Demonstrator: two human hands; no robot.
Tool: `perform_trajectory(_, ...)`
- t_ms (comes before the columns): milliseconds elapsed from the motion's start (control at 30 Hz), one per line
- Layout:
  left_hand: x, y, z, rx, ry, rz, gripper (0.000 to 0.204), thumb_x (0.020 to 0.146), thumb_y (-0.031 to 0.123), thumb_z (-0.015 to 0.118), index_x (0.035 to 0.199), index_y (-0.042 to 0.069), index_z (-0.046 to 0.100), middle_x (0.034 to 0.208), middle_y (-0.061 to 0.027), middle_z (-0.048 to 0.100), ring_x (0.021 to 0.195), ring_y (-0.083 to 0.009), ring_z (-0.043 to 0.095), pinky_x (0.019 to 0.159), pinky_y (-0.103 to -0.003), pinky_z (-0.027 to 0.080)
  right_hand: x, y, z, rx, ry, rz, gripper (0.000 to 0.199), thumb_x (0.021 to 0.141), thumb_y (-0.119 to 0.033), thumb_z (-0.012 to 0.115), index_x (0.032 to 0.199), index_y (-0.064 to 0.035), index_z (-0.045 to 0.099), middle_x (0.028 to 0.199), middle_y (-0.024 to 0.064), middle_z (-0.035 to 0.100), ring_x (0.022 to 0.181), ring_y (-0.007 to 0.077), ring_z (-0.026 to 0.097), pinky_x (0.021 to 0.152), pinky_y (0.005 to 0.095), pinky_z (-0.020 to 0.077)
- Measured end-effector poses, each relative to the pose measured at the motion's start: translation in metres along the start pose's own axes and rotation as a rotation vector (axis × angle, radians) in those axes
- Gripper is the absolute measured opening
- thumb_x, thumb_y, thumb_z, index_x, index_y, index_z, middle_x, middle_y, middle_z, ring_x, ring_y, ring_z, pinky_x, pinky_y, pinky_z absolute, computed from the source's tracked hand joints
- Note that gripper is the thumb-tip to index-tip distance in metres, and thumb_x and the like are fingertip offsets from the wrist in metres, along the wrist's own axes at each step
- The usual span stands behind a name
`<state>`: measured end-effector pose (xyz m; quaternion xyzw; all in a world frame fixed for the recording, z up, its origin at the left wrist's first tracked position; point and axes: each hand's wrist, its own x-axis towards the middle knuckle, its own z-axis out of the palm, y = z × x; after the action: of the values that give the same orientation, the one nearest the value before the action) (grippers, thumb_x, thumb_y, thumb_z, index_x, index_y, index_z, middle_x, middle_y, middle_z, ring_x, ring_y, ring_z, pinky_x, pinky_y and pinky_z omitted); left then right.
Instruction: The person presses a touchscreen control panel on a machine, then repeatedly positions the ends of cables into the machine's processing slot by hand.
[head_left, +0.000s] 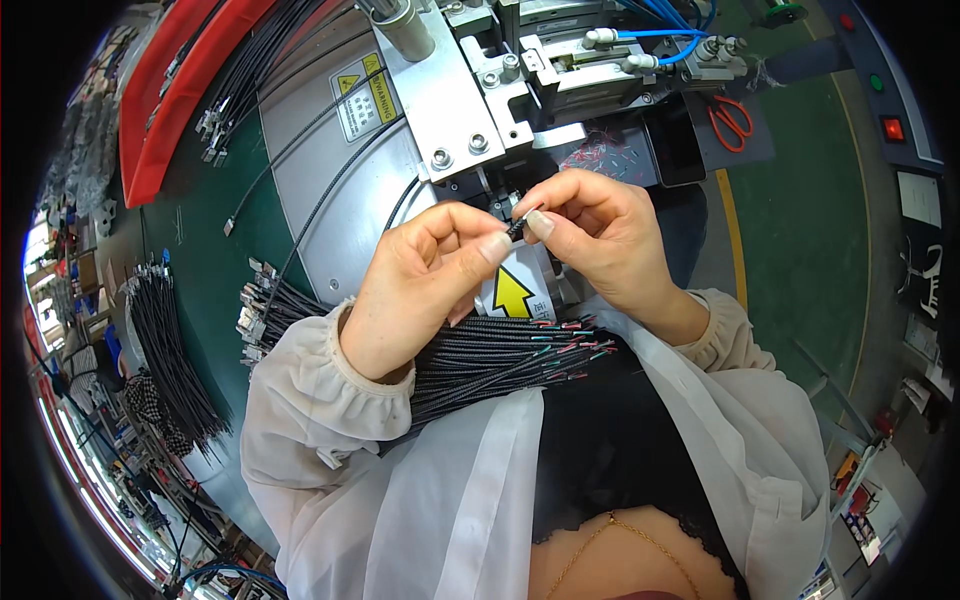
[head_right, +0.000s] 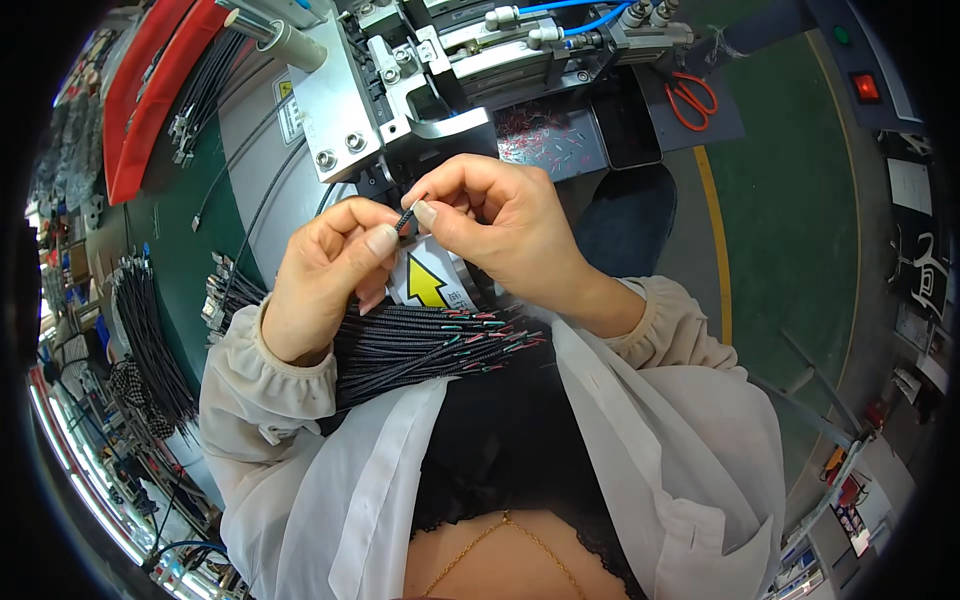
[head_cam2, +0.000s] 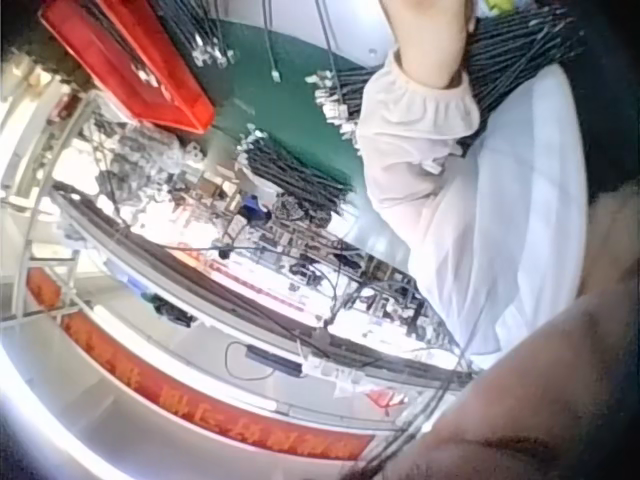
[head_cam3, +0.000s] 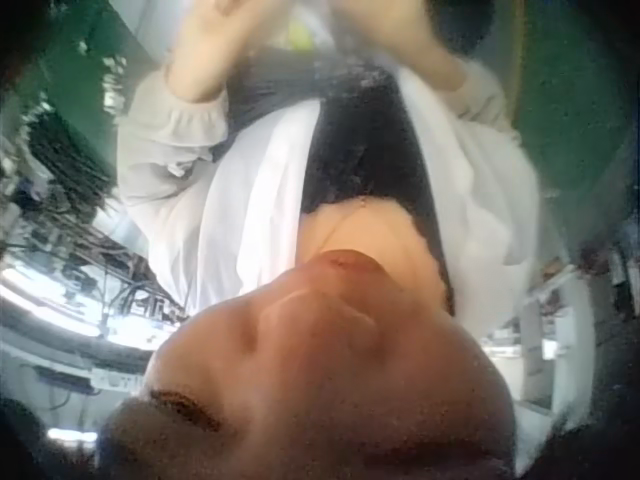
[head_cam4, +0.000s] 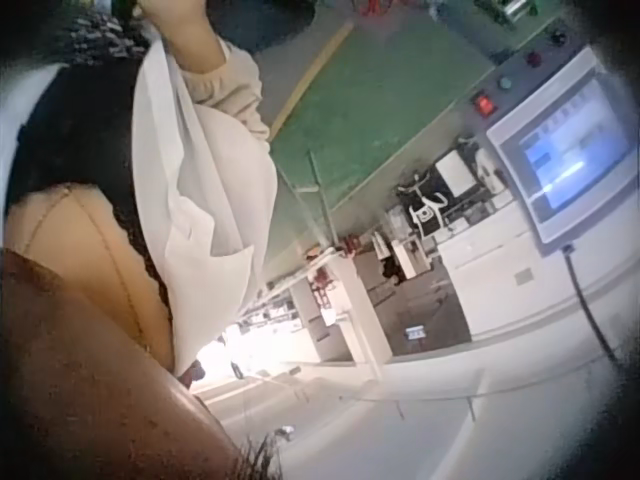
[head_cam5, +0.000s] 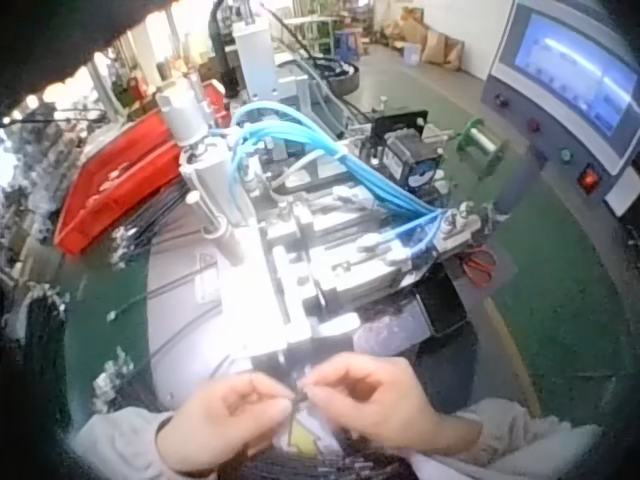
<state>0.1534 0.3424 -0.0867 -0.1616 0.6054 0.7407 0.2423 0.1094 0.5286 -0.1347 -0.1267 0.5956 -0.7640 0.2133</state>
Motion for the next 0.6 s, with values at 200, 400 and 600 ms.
perform_trajectory(200,0.0018,-0.0026,-0.0048,-0.100,-0.089,-0.020,0.016,0.095,0.015,0.058,0.095,-0.001,0.056,0.071,-0.0009,0.054,0.051,-0.0026,0.042,0.044,-0.018,0.034,-0.0011,0.0002,0.0022,0.011,-0.013,-0.028,0.012,0.088,-0.004,0.062,0.097,0.0020,0.066,0.080,0.0001,0.066,0.068,0.0008,0.057,0.058,0.0155,0.0440)
perform_trajectory(400,0.0021,-0.0002,-0.0036,-0.142,-0.093,-0.071,0.016,0.096,0.015,0.057,0.094,-0.001,0.055,0.069,0.0004,0.050,0.049,-0.0035,0.040,0.044,-0.018,0.033,-0.0018,-0.0025,0.0013,-0.002,-0.017,-0.029,0.013,0.088,-0.005,0.062,0.099,0.0017,0.067,0.082,0.0032,0.068,0.071,0.0034,0.060,0.062,0.0166,0.0475)
perform_trajectory(600,0.0010,-0.0001,-0.0035,-0.172,-0.101,-0.079,0.017,0.096,0.015,0.056,0.093,-0.001,0.053,0.070,-0.0006,0.051,0.048,-0.0035,0.040,0.043,-0.019,0.033,-0.0028,-0.0027,0.0039,-0.041,0.006,-0.075,0.013,0.089,-0.005,0.062,0.099,0.0018,0.067,0.083,0.0030,0.068,0.073,0.0039,0.061,0.064,0.0173,0.0487)
